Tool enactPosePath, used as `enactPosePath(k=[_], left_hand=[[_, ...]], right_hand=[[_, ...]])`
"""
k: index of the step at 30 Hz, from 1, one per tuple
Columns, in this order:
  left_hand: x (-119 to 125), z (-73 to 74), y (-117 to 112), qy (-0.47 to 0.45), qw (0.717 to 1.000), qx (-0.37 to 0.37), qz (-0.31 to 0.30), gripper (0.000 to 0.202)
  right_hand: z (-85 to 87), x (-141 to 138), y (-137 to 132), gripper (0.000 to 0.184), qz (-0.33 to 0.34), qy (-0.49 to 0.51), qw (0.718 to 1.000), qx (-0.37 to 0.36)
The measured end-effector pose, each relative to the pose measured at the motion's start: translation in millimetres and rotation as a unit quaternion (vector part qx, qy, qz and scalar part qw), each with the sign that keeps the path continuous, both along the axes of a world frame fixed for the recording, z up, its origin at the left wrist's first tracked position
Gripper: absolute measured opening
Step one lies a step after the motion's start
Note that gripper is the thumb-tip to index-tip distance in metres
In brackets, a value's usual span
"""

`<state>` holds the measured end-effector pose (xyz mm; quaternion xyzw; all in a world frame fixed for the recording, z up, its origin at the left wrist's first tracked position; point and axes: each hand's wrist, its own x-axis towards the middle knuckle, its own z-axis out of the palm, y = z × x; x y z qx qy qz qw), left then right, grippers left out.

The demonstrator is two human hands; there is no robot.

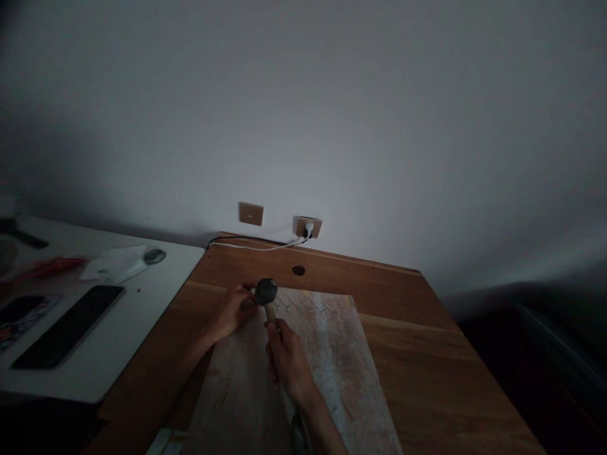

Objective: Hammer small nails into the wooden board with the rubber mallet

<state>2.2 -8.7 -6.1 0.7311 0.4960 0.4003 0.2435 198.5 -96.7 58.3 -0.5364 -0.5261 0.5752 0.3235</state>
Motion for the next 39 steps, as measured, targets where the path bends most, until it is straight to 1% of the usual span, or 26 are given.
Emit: enactPosePath(k=[2, 4, 12, 15, 17, 21, 23, 26, 32, 35, 39], left_hand=[[-0.1, -1.2, 0.7, -0.009, 1.0, 0.001, 0.0, 0.023], [-0.1, -2.7, 1.8, -0.013, 1.0, -0.002, 0.005, 0.025], [-0.5, -6.9, 3.0, -0.02, 1.0, -0.012, 0.008, 0.02], [-0.8, -5.9, 2.4, -0.027, 0.999, -0.016, 0.006, 0.016], [-0.8, -4.2, 1.6, -0.03, 0.999, -0.018, 0.006, 0.017], [-0.4, -3.3, 0.3, -0.038, 0.999, -0.011, 0.007, 0.018], [-0.3, -5.2, 0.9, -0.042, 0.999, -0.006, 0.006, 0.018], [-0.3, -8.5, 2.9, -0.044, 0.999, -0.005, 0.001, 0.023], [-0.5, -8.8, 4.1, -0.037, 0.999, -0.01, 0.001, 0.017], [-0.8, -8.2, 3.3, -0.036, 0.999, -0.002, -0.003, 0.02], [-1.5, -6.9, 2.7, -0.034, 0.999, -0.003, -0.01, 0.016]], right_hand=[[-3.6, -2.9, 1.1, 0.07, 0.002, -0.011, 1.0, 0.001], [-4.9, -3.8, 0.7, 0.069, -0.002, -0.023, 1.0, 0.003], [-5.8, -3.5, 0.3, 0.061, -0.006, -0.052, 0.999, 0.013], [-8.6, -3.0, -0.5, 0.062, -0.008, -0.058, 0.998, 0.016], [-9.4, -2.2, -0.4, 0.063, -0.002, -0.061, 0.998, 0.021], [-7.8, -0.9, 0.7, 0.062, 0.005, -0.065, 0.998, 0.025], [-6.8, -0.7, 1.2, 0.061, 0.004, -0.066, 0.997, 0.026], [-7.1, -0.5, 1.5, 0.058, 0.01, -0.067, 0.997, 0.026], [-9.1, -0.5, 0.1, 0.057, -0.006, -0.06, 0.998, 0.034], [-6.8, -0.8, -1.7, 0.058, -0.005, -0.063, 0.997, 0.032], [-3.3, -2.8, -3.7, 0.06, -0.01, -0.056, 0.998, 0.03]])
